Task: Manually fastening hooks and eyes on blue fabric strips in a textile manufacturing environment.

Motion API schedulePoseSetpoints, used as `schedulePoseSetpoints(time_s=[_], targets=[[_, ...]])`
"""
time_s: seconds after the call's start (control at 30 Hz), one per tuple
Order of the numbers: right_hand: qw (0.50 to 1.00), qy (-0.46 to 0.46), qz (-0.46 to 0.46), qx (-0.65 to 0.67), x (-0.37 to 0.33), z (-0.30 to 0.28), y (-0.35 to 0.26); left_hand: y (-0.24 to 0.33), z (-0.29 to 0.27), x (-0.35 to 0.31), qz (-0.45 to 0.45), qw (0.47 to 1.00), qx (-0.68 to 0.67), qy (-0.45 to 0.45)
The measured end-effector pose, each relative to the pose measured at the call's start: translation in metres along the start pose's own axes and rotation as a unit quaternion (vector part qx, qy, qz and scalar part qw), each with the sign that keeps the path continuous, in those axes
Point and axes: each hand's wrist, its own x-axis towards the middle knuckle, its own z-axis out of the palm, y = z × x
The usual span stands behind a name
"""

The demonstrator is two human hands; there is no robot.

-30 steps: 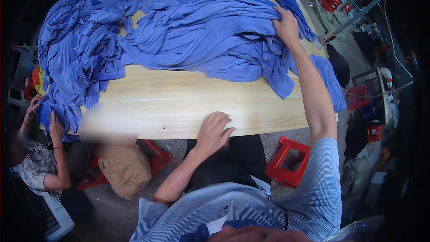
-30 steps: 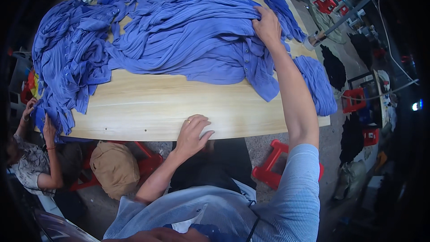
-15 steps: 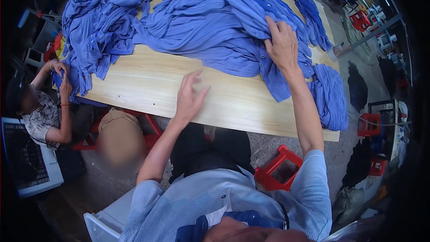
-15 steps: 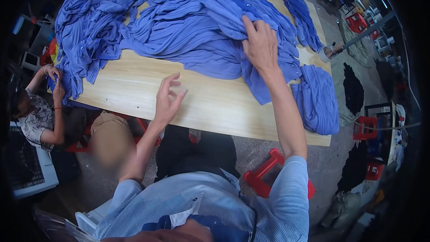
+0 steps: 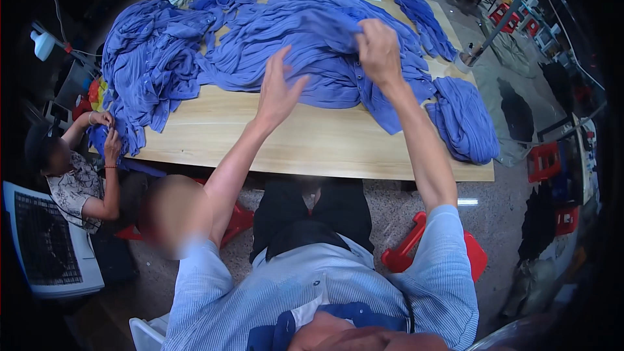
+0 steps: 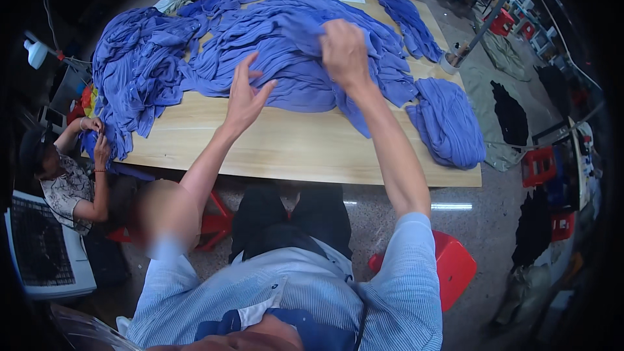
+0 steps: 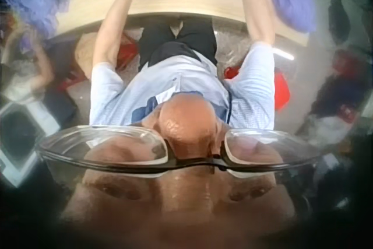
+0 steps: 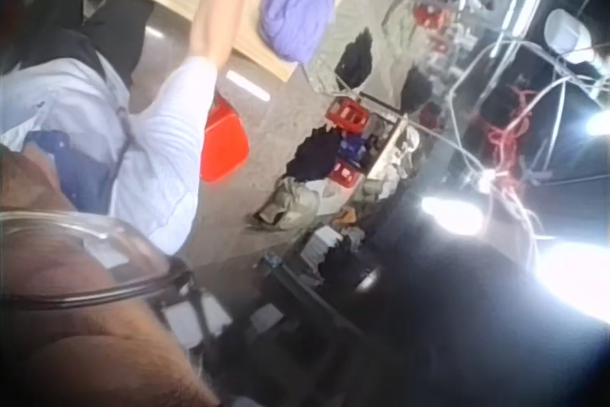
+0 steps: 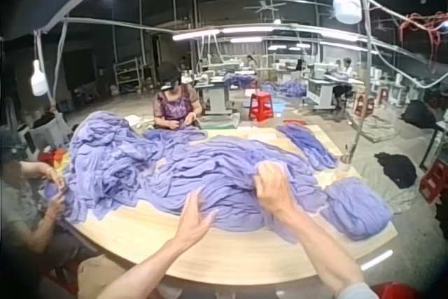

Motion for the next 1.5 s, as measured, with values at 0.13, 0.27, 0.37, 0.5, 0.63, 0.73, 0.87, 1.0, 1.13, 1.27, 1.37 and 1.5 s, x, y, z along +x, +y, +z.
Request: schedulePoseSetpoints(time_s=[0.13,0.27,0.37,0.5,0.63,0.73,0.87,1.0,1.13,1.27,1.37,1.5], targets=[[0.976,-0.149,-0.121,0.106,-0.062,-0.058,-0.108,0.014,-0.021,0.008,0.230,0.954,0.187,0.053],[0.947,-0.278,-0.130,0.095,-0.128,-0.098,-0.127,-0.040,-0.027,-0.017,0.323,0.896,0.300,-0.061],[0.934,-0.348,-0.069,0.054,-0.171,-0.119,-0.099,-0.089,-0.037,-0.063,0.239,0.921,0.290,-0.103],[0.916,-0.400,-0.021,0.023,-0.204,-0.141,-0.075,-0.108,-0.069,-0.113,0.191,0.915,0.334,-0.121],[0.918,-0.394,0.043,-0.012,-0.223,-0.145,-0.066,-0.107,-0.108,-0.134,0.215,0.896,0.361,-0.144],[0.916,-0.393,0.074,-0.029,-0.234,-0.146,-0.060,-0.102,-0.138,-0.149,0.147,0.885,0.357,-0.259],[0.908,-0.403,0.099,-0.053,-0.233,-0.155,-0.060,-0.080,-0.168,-0.160,0.105,0.867,0.365,-0.324],[0.885,-0.435,0.151,-0.062,-0.225,-0.168,-0.053,-0.074,-0.182,-0.165,0.093,0.866,0.332,-0.361],[0.852,-0.461,0.245,-0.039,-0.208,-0.175,-0.050,-0.095,-0.194,-0.159,0.127,0.887,0.347,-0.276],[0.885,-0.373,0.243,-0.134,-0.202,-0.135,-0.064,-0.094,-0.201,-0.151,0.095,0.902,0.344,-0.241],[0.936,-0.276,0.162,-0.143,-0.215,-0.095,-0.075,-0.102,-0.197,-0.135,0.084,0.871,0.383,-0.296],[0.946,-0.244,0.175,-0.121,-0.236,-0.077,-0.070,-0.111,-0.215,-0.115,0.014,0.827,0.439,-0.351]])
